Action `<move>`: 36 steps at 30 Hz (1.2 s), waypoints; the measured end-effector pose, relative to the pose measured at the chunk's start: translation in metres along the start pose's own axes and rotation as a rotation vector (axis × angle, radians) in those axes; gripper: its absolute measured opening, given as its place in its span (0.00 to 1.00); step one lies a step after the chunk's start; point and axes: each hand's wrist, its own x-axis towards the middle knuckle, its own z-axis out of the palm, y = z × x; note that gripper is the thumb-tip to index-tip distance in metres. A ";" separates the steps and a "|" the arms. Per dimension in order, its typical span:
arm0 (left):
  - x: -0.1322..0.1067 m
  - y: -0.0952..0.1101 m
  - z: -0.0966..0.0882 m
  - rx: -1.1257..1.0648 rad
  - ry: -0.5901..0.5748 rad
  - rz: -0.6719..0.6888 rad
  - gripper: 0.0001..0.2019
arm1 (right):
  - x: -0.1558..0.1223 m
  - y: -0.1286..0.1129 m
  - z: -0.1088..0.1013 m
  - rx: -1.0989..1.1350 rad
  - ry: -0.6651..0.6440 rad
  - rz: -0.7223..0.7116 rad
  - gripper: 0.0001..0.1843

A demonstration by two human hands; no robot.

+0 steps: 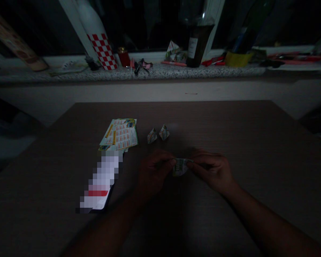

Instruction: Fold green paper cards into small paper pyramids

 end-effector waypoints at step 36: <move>0.013 -0.001 0.006 -0.215 0.146 -0.276 0.04 | -0.004 0.011 0.007 -0.035 -0.027 0.261 0.07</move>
